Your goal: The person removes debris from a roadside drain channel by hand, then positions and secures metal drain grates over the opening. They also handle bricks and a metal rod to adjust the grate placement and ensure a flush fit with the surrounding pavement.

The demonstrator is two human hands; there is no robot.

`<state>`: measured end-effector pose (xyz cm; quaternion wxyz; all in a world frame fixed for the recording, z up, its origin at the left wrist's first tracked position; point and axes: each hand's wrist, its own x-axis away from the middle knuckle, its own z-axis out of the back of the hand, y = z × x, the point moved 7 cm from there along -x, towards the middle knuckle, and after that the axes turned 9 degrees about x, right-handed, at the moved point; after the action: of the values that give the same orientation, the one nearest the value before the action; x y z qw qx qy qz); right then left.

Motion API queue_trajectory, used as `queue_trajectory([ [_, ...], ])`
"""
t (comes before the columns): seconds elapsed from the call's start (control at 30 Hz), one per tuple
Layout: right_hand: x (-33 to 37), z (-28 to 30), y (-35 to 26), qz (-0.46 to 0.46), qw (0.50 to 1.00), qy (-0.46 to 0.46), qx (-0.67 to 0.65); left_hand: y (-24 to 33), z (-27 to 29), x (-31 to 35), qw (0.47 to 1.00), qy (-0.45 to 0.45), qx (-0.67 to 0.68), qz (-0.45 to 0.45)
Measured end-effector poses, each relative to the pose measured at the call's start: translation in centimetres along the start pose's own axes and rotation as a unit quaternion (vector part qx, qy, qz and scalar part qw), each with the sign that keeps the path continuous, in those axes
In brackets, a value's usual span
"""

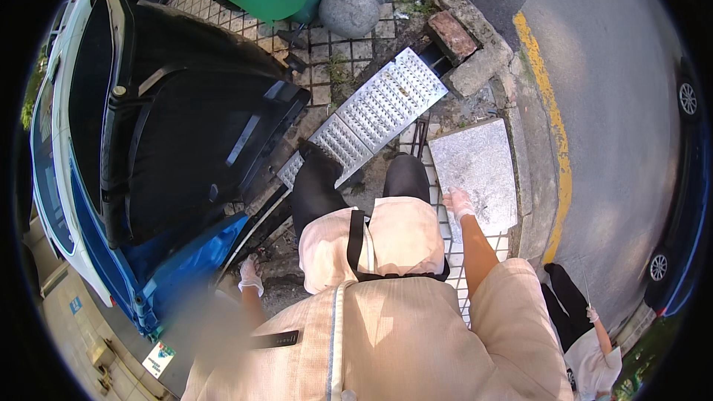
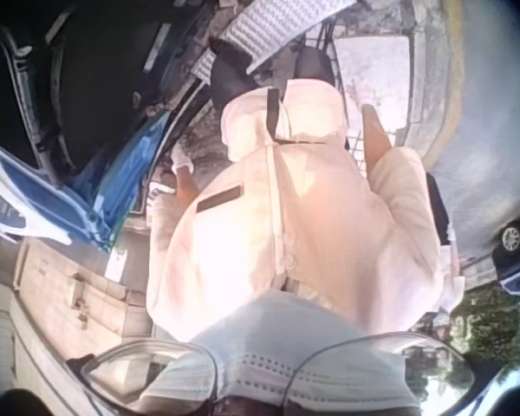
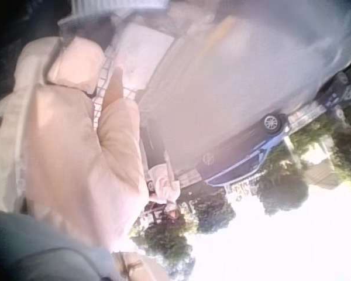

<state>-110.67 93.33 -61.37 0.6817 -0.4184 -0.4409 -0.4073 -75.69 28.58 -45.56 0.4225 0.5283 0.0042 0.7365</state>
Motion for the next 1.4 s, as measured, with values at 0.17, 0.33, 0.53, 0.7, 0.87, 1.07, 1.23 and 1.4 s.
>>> queue_trajectory([
  [0.17, 1.2, 1.8, -2.9, 0.028, 0.992, -0.057, 0.113, -4.1, 0.1, 6.5, 0.998, -0.017, 0.015, -0.063],
  [0.33, 5.3, 3.9, -6.4, 0.071, 0.984, -0.062, 0.150, -15.3, 5.1, 14.2, 0.999, 0.037, -0.016, -0.018],
  [0.53, 5.6, 7.7, -6.5, 0.071, 0.970, -0.064, 0.223, -27.8, 7.0, 23.3, 0.992, 0.121, 0.021, 0.020],
  [0.7, 7.5, 3.1, -9.4, 0.070, 0.968, -0.214, 0.113, -35.7, 5.3, 28.7, 0.919, 0.169, 0.340, 0.108],
  [0.87, 16.4, -8.1, -14.2, 0.123, 0.912, -0.370, 0.130, -47.5, 3.1, 33.2, 0.866, 0.208, 0.416, 0.183],
  [1.07, 23.9, -19.2, -12.0, 0.157, 0.880, -0.401, 0.198, -58.9, -1.5, 38.1, 0.822, 0.191, 0.497, 0.204],
  [1.23, 27.9, -27.9, -10.2, 0.192, 0.815, -0.354, 0.417, -56.9, -5.7, 40.3, 0.687, 0.276, 0.638, 0.211],
  [1.4, 30.1, -38.4, -2.7, 0.182, 0.676, -0.365, 0.614, -57.6, -11.8, 40.8, 0.623, 0.297, 0.703, 0.173],
])
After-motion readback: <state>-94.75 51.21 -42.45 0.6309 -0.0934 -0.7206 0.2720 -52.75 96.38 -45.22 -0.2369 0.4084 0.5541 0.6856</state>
